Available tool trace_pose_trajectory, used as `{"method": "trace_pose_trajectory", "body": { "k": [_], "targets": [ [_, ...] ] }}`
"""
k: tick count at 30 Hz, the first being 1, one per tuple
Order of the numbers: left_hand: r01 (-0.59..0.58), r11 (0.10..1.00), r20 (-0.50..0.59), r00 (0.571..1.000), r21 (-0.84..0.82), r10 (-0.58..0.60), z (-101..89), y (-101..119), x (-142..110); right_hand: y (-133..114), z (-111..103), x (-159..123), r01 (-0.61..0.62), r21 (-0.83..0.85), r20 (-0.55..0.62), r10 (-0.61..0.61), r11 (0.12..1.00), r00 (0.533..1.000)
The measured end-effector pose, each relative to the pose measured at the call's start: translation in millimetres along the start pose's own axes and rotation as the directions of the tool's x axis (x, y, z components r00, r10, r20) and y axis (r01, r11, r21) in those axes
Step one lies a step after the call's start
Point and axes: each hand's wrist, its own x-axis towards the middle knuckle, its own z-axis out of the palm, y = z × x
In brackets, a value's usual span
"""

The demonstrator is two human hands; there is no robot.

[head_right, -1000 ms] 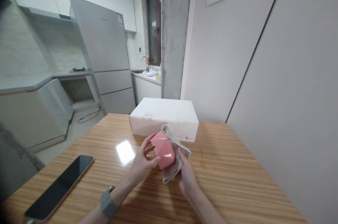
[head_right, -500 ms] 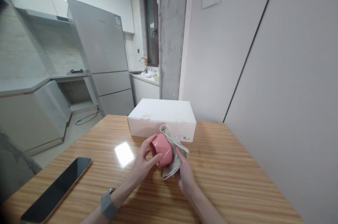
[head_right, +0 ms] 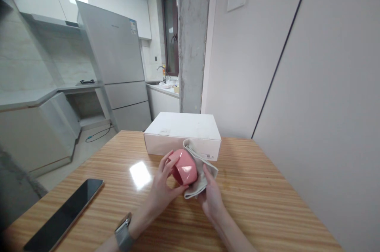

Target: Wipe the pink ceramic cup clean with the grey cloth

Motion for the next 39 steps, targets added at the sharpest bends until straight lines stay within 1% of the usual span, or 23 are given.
{"method": "trace_pose_trajectory", "body": {
  "k": [2,5,8,10,12,14,16,18,19,21,23,24,25,26,27,29,31,33,36,38,39],
  "targets": [
    [0.027,0.999,0.026,0.999,-0.022,-0.027,0.6,1,0,0,-1,0,0.004,0.001,-0.008,-0.004,1.0,1.0],
    [0.141,0.978,0.032,0.99,-0.157,-0.137,-1.2,6,1,3,-4,1,0.011,-0.009,-0.012,-0.011,1.0,1.0],
    [0.23,0.93,-0.031,0.968,-0.285,-0.249,-2.9,7,4,7,-5,2,0.021,-0.033,-0.017,-0.021,0.999,1.0],
    [0.302,0.881,-0.067,0.935,-0.365,-0.349,-2.7,5,7,9,-4,1,0.023,-0.046,-0.027,-0.024,0.999,0.999],
    [0.377,0.811,-0.037,0.898,-0.448,-0.438,-1.9,1,9,8,-3,0,0.024,-0.047,-0.049,-0.026,0.999,0.998],
    [0.435,0.747,0.049,0.877,-0.503,-0.478,-1.6,0,11,7,-3,-1,0.017,-0.047,-0.06,-0.019,0.999,0.998],
    [0.475,0.714,0.118,0.864,-0.513,-0.49,-2.4,1,11,7,-2,-1,0.005,-0.057,-0.073,-0.009,0.998,0.997],
    [0.489,0.736,0.126,0.862,-0.469,-0.492,-3.4,3,10,7,-2,0,-0.016,-0.068,-0.078,0.01,0.998,0.997],
    [0.479,0.765,0.116,0.87,-0.43,-0.479,-3.6,5,9,7,-2,0,-0.023,-0.065,-0.075,0.018,0.998,0.997],
    [0.396,0.857,0.051,0.914,-0.33,-0.403,-3.1,6,6,6,-2,0,-0.031,-0.04,-0.053,0.029,0.999,0.998],
    [0.253,0.943,-0.021,0.964,-0.216,-0.264,-1.5,5,2,5,-1,0,-0.03,-0.012,-0.034,0.03,0.999,0.999],
    [0.183,0.97,-0.049,0.98,-0.161,-0.193,-0.6,5,0,5,-1,0,-0.027,-0.005,-0.031,0.026,1.0,0.999],
    [0.128,0.985,-0.062,0.989,-0.117,-0.136,0.3,4,-1,4,-1,0,-0.022,-0.004,-0.031,0.022,1.0,0.999],
    [0.099,0.991,-0.059,0.993,-0.093,-0.105,1.0,4,-2,4,-1,0,-0.018,-0.007,-0.034,0.017,1.0,0.999],
    [0.097,0.99,-0.04,0.994,-0.098,-0.102,1.6,3,-3,4,-1,0,-0.014,-0.013,-0.034,0.013,1.0,0.999],
    [0.148,0.974,-0.001,0.989,-0.169,-0.151,2.2,5,-2,3,-2,0,-0.003,-0.021,-0.035,0.003,1.0,0.999],
    [0.224,0.937,0.025,0.974,-0.268,-0.226,2.3,7,-1,3,-2,0,0.002,-0.022,-0.042,-0.003,1.0,0.999],
    [0.288,0.892,0.01,0.953,-0.348,-0.304,1.7,9,2,4,-2,0,-0.001,-0.031,-0.054,0.0,1.0,0.999],
    [0.378,0.827,-0.022,0.905,-0.416,-0.425,0.2,9,5,6,-2,0,-0.002,-0.052,-0.07,-0.002,0.999,0.998],
    [0.424,0.79,0.004,0.882,-0.443,-0.471,-0.4,7,7,8,-3,0,0.001,-0.056,-0.073,-0.005,0.998,0.997],
    [0.432,0.782,0.025,0.881,-0.448,-0.473,-0.6,7,8,9,-4,0,-0.001,-0.053,-0.069,-0.002,0.999,0.998]
  ]
}}
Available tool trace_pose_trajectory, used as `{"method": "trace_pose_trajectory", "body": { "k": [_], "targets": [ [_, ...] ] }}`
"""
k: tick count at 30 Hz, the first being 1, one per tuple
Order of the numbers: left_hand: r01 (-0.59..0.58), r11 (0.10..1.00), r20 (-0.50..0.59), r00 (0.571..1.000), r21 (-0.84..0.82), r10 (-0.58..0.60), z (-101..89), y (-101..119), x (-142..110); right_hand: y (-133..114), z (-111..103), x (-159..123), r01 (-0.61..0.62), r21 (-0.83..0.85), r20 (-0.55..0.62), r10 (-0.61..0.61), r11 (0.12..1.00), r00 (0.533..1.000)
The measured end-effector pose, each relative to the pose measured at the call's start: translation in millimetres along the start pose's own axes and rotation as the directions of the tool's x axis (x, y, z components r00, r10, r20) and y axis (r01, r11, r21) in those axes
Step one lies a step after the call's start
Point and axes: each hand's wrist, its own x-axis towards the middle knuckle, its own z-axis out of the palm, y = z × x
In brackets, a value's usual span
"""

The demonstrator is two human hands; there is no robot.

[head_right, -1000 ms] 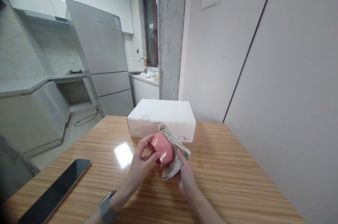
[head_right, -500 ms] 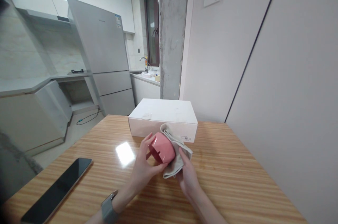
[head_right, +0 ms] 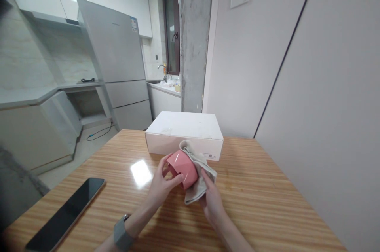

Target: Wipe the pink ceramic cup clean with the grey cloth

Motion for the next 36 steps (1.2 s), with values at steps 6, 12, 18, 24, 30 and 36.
{"method": "trace_pose_trajectory", "body": {
  "k": [6,12,18,24,30,36],
  "targets": [
    [-0.109,0.978,0.029,0.994,0.176,0.106,-0.2,6,-2,-1,-1,1,-0.069,0.015,0.042,0.068,0.998,0.997],
    [-0.091,0.982,-0.018,0.995,0.166,0.096,-6.6,16,-1,-12,-5,13,0.006,0.056,-0.026,-0.005,0.998,1.0],
    [0.387,0.849,0.291,0.911,-0.359,-0.292,-4.7,6,0,-4,-17,17,0.212,-0.112,-0.016,-0.215,0.971,0.977],
    [0.482,0.784,0.376,0.861,-0.392,-0.341,-4.1,-4,-1,7,-8,3,0.145,-0.237,0.231,-0.09,0.961,0.969],
    [0.175,0.974,0.144,0.977,-0.144,-0.154,-2.2,-5,3,-4,1,-6,0.004,-0.228,0.301,0.066,0.974,0.951],
    [-0.152,0.979,0.188,0.974,0.137,0.125,-1.2,1,-5,-9,2,-9,-0.082,-0.155,0.319,0.129,0.985,0.939]
  ]
}}
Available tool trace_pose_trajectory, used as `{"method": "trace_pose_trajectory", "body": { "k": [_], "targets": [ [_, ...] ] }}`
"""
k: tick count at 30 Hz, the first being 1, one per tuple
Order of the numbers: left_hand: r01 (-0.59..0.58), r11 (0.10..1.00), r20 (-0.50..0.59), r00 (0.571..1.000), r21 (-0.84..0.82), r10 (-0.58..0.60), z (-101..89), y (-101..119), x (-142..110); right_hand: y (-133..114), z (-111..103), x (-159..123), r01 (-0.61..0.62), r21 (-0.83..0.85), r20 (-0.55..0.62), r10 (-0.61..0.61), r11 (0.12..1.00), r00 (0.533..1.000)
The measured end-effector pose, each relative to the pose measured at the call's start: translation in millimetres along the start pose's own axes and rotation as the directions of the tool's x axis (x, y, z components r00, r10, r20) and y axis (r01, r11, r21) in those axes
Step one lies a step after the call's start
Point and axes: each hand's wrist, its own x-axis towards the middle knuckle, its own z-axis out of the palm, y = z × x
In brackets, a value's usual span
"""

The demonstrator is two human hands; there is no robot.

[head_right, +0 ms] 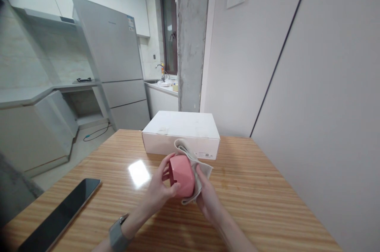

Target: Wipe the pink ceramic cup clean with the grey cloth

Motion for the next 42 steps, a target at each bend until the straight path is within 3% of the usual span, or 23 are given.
{"method": "trace_pose_trajectory", "body": {
  "k": [6,9,13,17,23,26,30,32,37,40,42],
  "targets": [
    [-0.168,0.97,0.068,0.985,0.176,0.158,-0.3,9,-2,-3,-5,7,0.0,0.103,-0.081,0.008,0.995,0.997],
    [-0.186,0.96,0.059,0.982,0.209,0.178,1.2,8,-1,-4,-6,7,0.008,0.088,-0.097,0.0,0.996,0.995],
    [-0.033,0.996,-0.042,0.998,0.085,0.037,2.8,2,0,-2,-1,3,0.002,0.062,-0.068,0.003,0.998,0.998],
    [0.144,0.988,-0.112,0.982,-0.056,-0.15,0.7,-3,3,3,2,1,0.021,0.045,-0.033,-0.02,0.999,0.999],
    [0.215,0.959,-0.198,0.948,-0.183,-0.25,-4.0,-16,11,19,-11,6,0.083,-0.085,-0.101,-0.092,0.993,0.991],
    [0.32,0.892,-0.136,0.916,-0.32,-0.377,-1.5,-23,14,23,-18,7,0.187,-0.206,-0.147,-0.219,0.96,0.964],
    [0.405,0.835,-0.091,0.879,-0.371,-0.467,0.8,-29,18,19,-20,2,0.279,-0.271,-0.049,-0.303,0.921,0.952],
    [0.347,0.872,-0.164,0.893,-0.344,-0.42,-2.1,-31,19,13,-18,-4,0.283,-0.274,-0.034,-0.303,0.919,0.952],
    [0.168,0.974,-0.286,0.936,-0.15,-0.206,-14.0,-30,20,-14,-19,-22,0.137,-0.089,-0.246,-0.155,0.987,0.957],
    [0.143,0.984,-0.27,0.948,-0.106,-0.167,-14.4,-29,18,-36,-41,-41,0.1,0.096,-0.419,-0.051,0.99,0.907],
    [0.138,0.987,-0.235,0.96,-0.082,-0.154,-11.0,-29,17,-49,-65,-59,0.089,0.118,-0.443,-0.028,0.989,0.896]
  ]
}}
